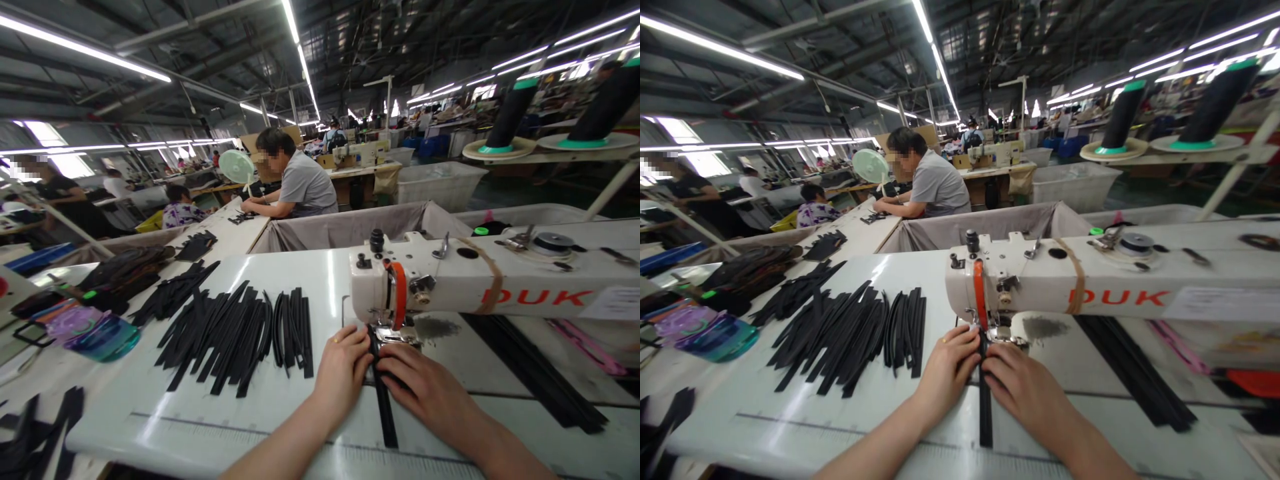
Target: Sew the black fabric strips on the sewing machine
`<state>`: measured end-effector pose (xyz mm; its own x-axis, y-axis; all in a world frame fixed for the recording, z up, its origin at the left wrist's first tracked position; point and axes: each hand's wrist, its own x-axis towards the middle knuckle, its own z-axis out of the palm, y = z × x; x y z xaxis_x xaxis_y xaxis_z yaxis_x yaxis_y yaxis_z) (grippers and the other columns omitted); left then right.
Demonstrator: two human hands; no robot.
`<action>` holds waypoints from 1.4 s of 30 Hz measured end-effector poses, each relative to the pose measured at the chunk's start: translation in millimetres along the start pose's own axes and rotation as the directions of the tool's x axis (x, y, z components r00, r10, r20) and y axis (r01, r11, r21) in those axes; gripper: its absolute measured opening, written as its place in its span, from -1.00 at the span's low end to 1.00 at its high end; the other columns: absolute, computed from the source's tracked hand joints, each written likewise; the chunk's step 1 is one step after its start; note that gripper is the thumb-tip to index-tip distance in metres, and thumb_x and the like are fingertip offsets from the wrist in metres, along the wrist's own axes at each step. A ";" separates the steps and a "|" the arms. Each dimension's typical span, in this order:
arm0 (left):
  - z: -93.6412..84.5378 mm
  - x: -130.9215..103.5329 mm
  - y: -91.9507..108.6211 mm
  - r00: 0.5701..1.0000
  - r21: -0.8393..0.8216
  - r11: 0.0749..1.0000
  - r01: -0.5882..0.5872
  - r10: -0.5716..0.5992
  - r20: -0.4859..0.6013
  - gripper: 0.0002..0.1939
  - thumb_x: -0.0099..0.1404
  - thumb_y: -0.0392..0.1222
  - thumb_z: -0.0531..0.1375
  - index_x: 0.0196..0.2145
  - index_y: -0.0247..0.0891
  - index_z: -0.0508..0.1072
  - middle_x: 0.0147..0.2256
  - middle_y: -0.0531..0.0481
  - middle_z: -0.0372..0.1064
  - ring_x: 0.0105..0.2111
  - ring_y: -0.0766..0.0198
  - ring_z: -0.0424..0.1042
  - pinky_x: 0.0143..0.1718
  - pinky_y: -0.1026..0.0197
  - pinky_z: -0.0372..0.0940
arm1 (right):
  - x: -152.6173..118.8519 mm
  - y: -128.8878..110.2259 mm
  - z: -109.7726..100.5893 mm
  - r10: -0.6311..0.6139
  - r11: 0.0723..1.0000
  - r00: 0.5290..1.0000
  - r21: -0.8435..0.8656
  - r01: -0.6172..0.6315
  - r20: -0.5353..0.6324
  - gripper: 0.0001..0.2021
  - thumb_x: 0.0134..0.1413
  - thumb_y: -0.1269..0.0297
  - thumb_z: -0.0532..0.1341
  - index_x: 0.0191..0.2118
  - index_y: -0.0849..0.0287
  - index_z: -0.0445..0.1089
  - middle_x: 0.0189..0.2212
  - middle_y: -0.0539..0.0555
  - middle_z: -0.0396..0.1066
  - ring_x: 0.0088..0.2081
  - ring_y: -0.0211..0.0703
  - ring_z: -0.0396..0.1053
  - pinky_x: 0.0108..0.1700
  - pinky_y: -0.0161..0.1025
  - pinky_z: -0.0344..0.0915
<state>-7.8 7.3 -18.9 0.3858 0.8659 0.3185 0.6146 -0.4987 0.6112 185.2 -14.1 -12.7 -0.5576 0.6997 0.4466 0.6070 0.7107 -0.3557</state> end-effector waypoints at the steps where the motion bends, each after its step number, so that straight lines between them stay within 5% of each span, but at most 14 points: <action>1: 0.4 0.7 -0.5 1.000 0.007 1.000 0.000 0.000 -0.001 -0.77 0.30 -0.37 0.19 -0.12 -0.19 0.53 0.06 -0.03 0.43 0.12 0.05 0.30 0.16 -0.05 0.24 | 0.0 0.3 0.7 -0.003 1.000 1.000 -0.006 0.003 -0.007 -0.85 0.26 0.41 0.09 -0.14 0.11 0.37 -0.12 0.12 0.40 -0.07 -0.10 0.41 -0.02 -0.15 0.41; 30: 12.0 10.5 9.9 1.000 0.216 0.976 -0.002 0.003 -0.005 -0.79 0.38 -0.41 0.05 -0.16 -0.24 0.44 -0.05 -0.11 0.44 0.06 0.11 0.35 0.11 0.00 0.29 | -4.7 -2.9 2.0 0.013 0.997 1.000 -0.077 -0.011 0.028 -0.76 0.21 0.43 0.12 -0.03 0.17 0.38 -0.06 0.17 0.41 -0.01 -0.04 0.38 0.02 -0.07 0.39; 42: 6.5 12.7 14.6 0.999 0.079 0.997 -0.007 0.010 -0.040 -0.78 0.36 -0.40 0.04 -0.19 -0.25 0.46 -0.13 -0.10 0.45 -0.05 0.10 0.37 0.02 0.00 0.34 | -2.2 -1.9 4.0 0.065 0.997 0.997 -0.049 -0.063 0.043 -0.69 0.17 0.46 0.13 0.03 0.18 0.36 -0.04 0.17 0.40 0.02 0.00 0.32 0.06 0.00 0.32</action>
<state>10.5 10.8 -10.6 0.3639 0.8618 0.3533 0.6646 -0.5060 0.5497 183.0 -16.7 -16.3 -0.5409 0.7467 0.3871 0.6677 0.6611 -0.3423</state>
